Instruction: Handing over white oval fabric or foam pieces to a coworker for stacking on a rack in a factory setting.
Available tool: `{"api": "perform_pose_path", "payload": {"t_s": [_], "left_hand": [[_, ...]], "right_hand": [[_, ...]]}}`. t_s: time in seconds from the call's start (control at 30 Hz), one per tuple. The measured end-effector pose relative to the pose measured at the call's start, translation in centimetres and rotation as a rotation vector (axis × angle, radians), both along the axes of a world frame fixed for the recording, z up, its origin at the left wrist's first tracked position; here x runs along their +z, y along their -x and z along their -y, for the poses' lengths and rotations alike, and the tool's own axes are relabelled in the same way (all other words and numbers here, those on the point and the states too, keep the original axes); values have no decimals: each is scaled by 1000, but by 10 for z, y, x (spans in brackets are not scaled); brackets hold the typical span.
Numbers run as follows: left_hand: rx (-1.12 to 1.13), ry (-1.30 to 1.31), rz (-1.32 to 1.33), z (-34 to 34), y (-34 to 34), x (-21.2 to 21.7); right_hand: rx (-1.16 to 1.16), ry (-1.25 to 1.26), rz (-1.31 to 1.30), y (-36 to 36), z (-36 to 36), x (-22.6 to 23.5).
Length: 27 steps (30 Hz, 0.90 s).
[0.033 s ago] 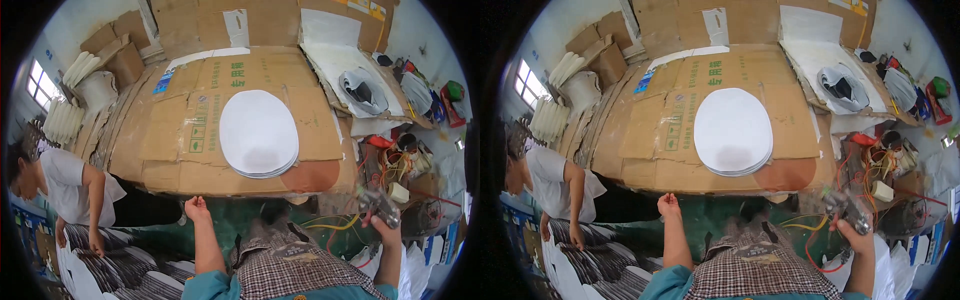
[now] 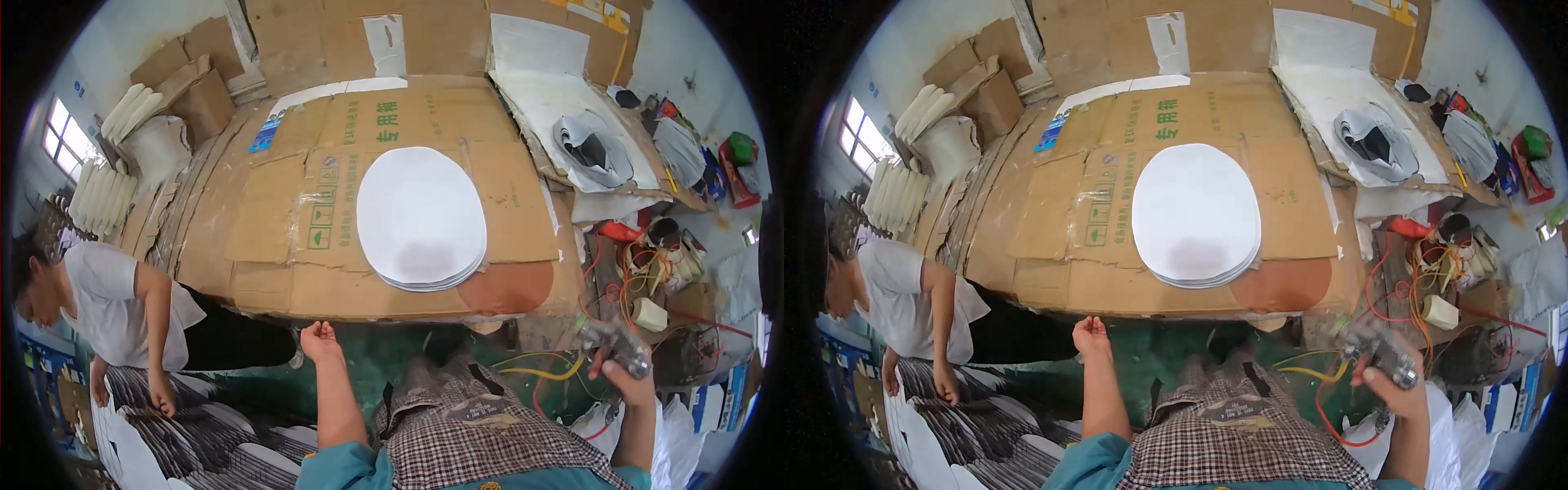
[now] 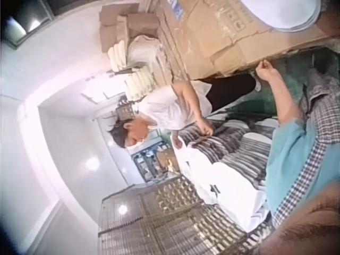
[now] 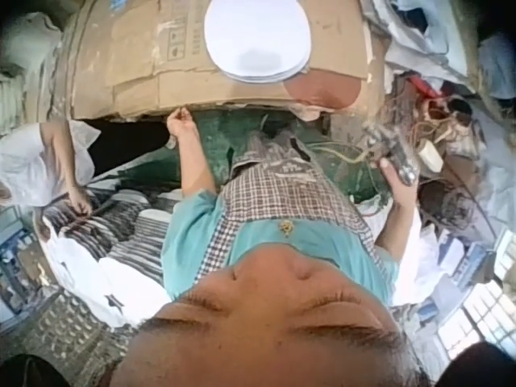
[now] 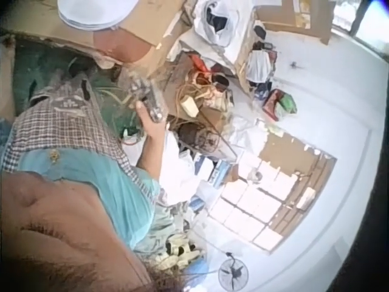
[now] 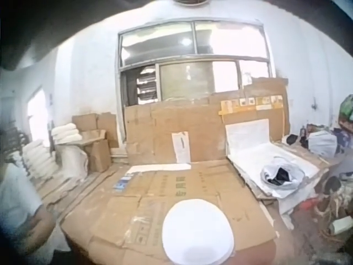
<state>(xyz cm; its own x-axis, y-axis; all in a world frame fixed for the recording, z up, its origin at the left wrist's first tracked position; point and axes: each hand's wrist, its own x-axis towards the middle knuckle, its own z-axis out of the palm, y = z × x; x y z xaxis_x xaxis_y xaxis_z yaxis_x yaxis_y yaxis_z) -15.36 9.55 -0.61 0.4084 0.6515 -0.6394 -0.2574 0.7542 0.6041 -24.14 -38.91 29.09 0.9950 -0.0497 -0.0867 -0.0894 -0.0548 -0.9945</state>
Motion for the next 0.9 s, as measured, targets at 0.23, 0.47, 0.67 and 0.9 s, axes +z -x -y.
{"api": "perform_pose_path", "payload": {"t_s": [0.23, 0.47, 0.67, 0.9], "left_hand": [[-37, 34, -21, 7, -10, -9], [-113, -34, -8, 25, -30, -4], [-262, -118, -85, 63, -56, 20], [-543, -382, -143, 78, -95, 6]], "right_hand": [[-77, 120, 27, -1, 4, 11], [226, 109, -85, -10, 2, 11], [103, -19, -14, -51, -8, -6], [26, 36, -17, -60, 31, -6]]}}
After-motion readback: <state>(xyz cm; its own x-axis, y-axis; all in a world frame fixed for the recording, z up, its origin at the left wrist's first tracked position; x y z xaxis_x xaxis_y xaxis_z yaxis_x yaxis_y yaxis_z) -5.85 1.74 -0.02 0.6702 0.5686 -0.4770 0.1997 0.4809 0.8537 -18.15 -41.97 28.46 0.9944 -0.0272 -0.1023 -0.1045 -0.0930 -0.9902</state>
